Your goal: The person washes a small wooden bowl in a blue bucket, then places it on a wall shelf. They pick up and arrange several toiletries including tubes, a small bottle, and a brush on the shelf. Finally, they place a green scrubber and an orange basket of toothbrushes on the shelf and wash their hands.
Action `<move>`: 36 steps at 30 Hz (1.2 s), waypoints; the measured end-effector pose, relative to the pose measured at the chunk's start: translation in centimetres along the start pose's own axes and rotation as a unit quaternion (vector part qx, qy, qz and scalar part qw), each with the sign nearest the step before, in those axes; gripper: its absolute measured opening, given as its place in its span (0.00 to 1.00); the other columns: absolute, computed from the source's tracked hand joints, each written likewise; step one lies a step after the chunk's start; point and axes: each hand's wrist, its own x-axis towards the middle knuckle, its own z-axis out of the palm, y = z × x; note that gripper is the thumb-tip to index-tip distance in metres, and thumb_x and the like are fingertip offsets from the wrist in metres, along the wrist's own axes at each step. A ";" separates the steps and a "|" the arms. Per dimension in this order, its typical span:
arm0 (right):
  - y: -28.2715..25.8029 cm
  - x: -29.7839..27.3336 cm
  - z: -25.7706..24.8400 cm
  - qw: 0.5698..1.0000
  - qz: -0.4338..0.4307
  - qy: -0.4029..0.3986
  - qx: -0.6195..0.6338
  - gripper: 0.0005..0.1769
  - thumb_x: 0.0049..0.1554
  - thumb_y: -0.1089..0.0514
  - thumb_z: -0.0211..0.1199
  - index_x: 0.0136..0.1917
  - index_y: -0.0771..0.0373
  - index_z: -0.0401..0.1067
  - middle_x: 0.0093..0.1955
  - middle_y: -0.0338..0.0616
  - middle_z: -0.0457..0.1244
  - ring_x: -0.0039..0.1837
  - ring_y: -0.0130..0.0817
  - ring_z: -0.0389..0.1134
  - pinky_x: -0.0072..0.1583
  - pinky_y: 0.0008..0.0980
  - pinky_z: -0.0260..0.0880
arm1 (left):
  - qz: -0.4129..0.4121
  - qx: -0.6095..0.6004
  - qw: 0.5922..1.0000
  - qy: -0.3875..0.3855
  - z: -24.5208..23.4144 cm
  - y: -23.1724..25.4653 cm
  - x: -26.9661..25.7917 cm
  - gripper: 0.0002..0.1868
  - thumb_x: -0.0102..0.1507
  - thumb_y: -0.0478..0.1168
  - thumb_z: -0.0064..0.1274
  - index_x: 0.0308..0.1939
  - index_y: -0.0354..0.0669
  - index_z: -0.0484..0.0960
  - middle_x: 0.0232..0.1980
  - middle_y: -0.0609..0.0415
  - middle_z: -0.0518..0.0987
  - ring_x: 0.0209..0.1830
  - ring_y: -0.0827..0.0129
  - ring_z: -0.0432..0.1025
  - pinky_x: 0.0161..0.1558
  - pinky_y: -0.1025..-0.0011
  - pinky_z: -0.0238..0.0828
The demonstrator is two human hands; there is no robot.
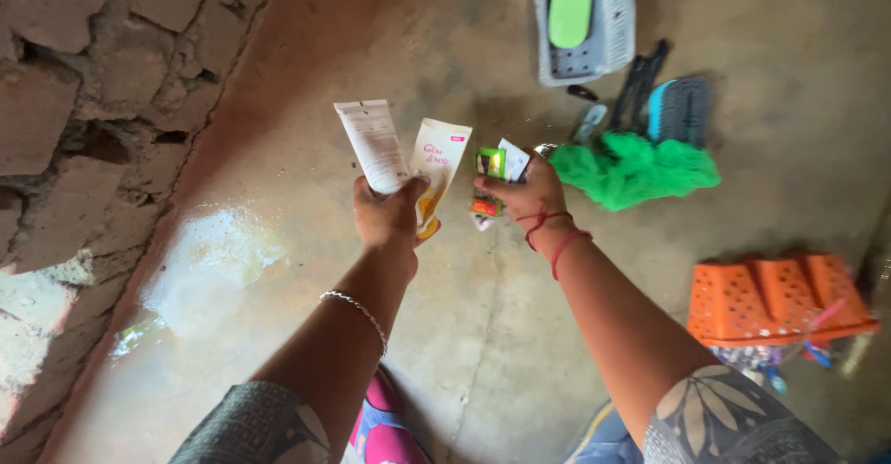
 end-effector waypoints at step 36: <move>-17.8 -14.2 -18.9 0.961 0.172 0.019 0.218 0.43 0.44 0.75 0.66 0.68 0.42 0.65 0.59 0.40 0.67 0.55 0.35 0.70 0.48 0.45 0.71 | 0.080 -0.040 0.995 -0.040 8.3 7.9 -26.6 0.25 0.53 0.32 0.64 0.53 0.44 0.75 0.49 0.54 0.81 0.44 0.65 0.78 0.37 0.61 0.82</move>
